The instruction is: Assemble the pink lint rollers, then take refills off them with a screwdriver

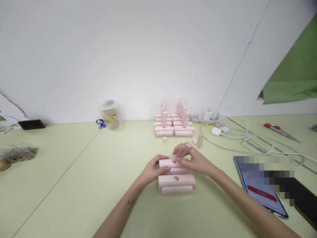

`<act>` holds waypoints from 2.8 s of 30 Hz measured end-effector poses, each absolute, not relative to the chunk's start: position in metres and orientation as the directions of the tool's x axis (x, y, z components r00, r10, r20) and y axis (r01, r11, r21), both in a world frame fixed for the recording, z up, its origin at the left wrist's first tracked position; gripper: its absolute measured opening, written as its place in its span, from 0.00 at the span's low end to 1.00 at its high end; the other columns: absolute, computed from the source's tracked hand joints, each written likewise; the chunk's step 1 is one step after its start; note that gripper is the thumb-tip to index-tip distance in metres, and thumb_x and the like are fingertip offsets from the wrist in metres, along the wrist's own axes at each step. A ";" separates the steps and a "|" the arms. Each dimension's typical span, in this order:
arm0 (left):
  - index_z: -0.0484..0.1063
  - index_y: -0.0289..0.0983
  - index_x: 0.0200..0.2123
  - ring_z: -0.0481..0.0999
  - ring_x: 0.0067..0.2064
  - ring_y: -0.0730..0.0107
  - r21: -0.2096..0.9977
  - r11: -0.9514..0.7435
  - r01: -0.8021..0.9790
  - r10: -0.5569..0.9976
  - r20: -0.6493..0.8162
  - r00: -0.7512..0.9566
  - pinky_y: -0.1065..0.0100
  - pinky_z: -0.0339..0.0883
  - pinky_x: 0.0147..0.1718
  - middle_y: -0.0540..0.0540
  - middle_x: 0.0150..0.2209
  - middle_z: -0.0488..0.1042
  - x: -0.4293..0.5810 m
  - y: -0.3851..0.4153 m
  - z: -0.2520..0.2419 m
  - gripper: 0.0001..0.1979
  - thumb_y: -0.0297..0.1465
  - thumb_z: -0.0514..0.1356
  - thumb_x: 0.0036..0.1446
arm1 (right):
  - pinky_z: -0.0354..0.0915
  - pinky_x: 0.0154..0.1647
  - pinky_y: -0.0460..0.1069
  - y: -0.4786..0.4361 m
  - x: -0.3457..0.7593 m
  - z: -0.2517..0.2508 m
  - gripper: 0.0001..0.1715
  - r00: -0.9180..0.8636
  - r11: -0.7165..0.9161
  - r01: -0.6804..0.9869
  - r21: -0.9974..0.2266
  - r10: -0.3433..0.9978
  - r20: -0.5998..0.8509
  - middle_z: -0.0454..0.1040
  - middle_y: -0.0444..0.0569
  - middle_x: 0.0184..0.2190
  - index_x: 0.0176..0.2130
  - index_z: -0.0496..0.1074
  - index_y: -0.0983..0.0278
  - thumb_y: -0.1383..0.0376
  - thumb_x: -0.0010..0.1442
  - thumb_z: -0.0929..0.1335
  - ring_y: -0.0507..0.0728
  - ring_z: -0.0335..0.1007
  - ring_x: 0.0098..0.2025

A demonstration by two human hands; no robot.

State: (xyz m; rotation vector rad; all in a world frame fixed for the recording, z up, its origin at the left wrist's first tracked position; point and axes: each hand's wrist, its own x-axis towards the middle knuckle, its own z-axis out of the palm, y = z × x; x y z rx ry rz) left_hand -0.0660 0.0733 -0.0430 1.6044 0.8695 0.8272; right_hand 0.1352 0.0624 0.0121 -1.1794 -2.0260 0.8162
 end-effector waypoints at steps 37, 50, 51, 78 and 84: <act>0.71 0.38 0.42 0.69 0.48 0.58 0.975 -0.137 0.176 0.868 0.032 0.496 0.64 0.58 0.48 0.46 0.45 0.73 -0.066 0.071 -0.034 0.16 0.36 0.62 0.49 | 0.64 0.26 0.45 0.096 0.117 0.074 0.28 -0.667 0.290 0.628 -0.722 0.679 -0.307 0.78 0.41 0.28 0.31 0.80 0.58 0.77 0.34 0.61 0.58 0.72 0.35; 0.71 0.38 0.43 0.70 0.48 0.58 0.980 -0.157 0.121 0.849 0.071 0.523 0.63 0.60 0.47 0.44 0.46 0.73 -0.066 0.074 -0.039 0.17 0.37 0.62 0.50 | 0.63 0.48 0.54 0.067 0.137 0.044 0.33 -0.512 0.379 0.510 -0.772 0.855 0.081 0.67 0.51 0.49 0.52 0.61 0.58 0.59 0.48 0.71 0.60 0.65 0.50; 0.71 0.38 0.43 0.70 0.47 0.58 0.980 -0.157 0.119 0.849 0.073 0.523 0.63 0.60 0.47 0.44 0.45 0.73 -0.066 0.074 -0.038 0.17 0.37 0.62 0.50 | 0.65 0.44 0.53 0.064 0.134 0.043 0.24 -0.469 0.391 0.507 -0.768 0.873 0.136 0.70 0.49 0.44 0.47 0.65 0.59 0.57 0.51 0.70 0.58 0.68 0.45; 0.64 0.37 0.49 0.69 0.48 0.57 0.972 -0.214 0.099 0.871 0.144 0.470 0.60 0.60 0.47 0.40 0.46 0.69 -0.075 0.077 -0.053 0.25 0.37 0.63 0.47 | 0.62 0.48 0.59 0.176 0.124 -0.019 0.13 -0.571 0.616 0.580 -0.533 0.774 0.273 0.69 0.51 0.48 0.45 0.69 0.64 0.62 0.61 0.65 0.59 0.66 0.48; 0.53 0.39 0.56 0.58 0.58 0.60 0.937 -0.328 0.122 0.895 0.267 0.358 0.57 0.47 0.57 0.39 0.54 0.61 -0.074 0.075 -0.040 0.27 0.41 0.55 0.55 | 0.67 0.41 0.55 0.174 0.124 -0.038 0.12 -0.505 0.578 0.568 -0.586 0.807 0.306 0.70 0.49 0.44 0.45 0.68 0.65 0.62 0.61 0.65 0.55 0.70 0.41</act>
